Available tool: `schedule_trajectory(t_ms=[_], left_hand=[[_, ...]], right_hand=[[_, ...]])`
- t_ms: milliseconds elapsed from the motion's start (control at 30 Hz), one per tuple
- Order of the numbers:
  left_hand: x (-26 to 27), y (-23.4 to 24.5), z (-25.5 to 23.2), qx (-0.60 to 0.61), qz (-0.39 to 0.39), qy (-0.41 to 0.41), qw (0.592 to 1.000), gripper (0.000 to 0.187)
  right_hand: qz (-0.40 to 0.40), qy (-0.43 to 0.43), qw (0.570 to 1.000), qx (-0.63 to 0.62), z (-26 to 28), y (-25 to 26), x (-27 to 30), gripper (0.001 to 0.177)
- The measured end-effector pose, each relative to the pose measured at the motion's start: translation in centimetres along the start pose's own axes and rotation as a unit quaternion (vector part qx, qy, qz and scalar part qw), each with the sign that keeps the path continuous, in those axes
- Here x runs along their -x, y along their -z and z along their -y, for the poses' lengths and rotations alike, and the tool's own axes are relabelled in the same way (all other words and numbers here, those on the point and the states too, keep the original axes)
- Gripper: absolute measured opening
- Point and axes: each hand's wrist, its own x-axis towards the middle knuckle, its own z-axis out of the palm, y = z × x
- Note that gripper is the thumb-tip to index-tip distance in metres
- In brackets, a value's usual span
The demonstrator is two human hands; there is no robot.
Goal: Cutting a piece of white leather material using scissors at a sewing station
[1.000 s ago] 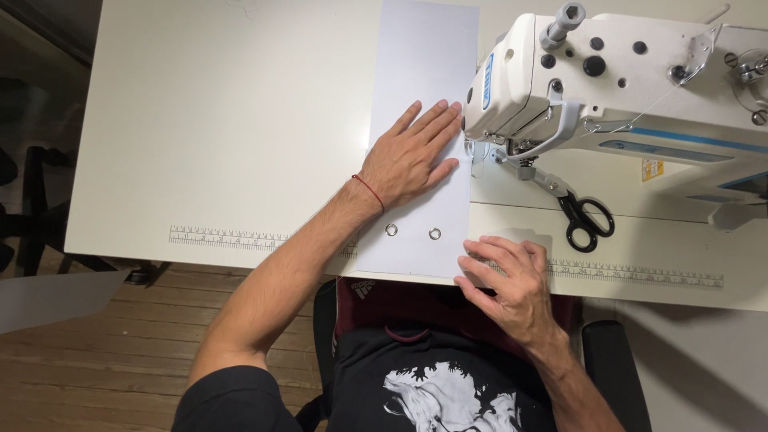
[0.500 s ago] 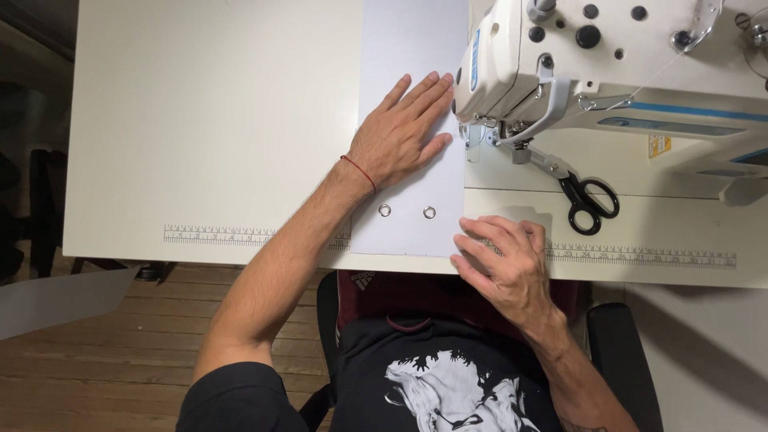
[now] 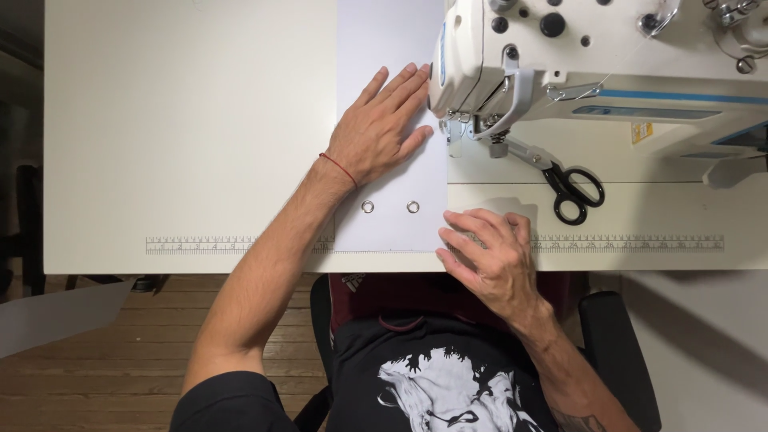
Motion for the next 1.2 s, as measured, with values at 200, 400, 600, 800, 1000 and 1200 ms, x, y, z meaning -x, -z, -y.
schedule_trajectory(t_ms=[200, 400, 600, 800, 1000, 1200], left_hand=[[0.00, 0.17, -0.08, -0.001, 0.012, 0.003, 1.000, 0.069], [0.04, 0.36, -0.12, -0.001, 0.020, 0.000, 1.000, 0.069], [0.10, 0.04, -0.01, -0.016, 0.012, -0.005, 1.000, 0.069], [0.14, 0.15, -0.06, -0.010, 0.012, -0.001, 1.000, 0.071], [0.20, -0.01, -0.14, -0.018, 0.004, -0.002, 1.000, 0.071], [0.15, 0.40, -0.40, -0.015, 0.013, 0.006, 1.000, 0.072]], right_hand=[[-0.004, -0.001, 1.000, 0.002, -0.15, -0.27, 0.27, 0.021], [0.004, -0.008, 1.000, -0.030, -0.13, 0.38, 0.09, 0.031], [-0.003, -0.005, 1.000, -0.016, -0.08, 0.05, 0.20, 0.027], [-0.001, -0.011, 1.000, -0.018, 0.06, 0.11, 0.09, 0.026], [0.002, -0.007, 1.000, -0.016, -0.18, -0.03, 0.37, 0.026], [0.000, -0.004, 1.000, -0.012, -0.18, -0.04, 0.35, 0.026]])
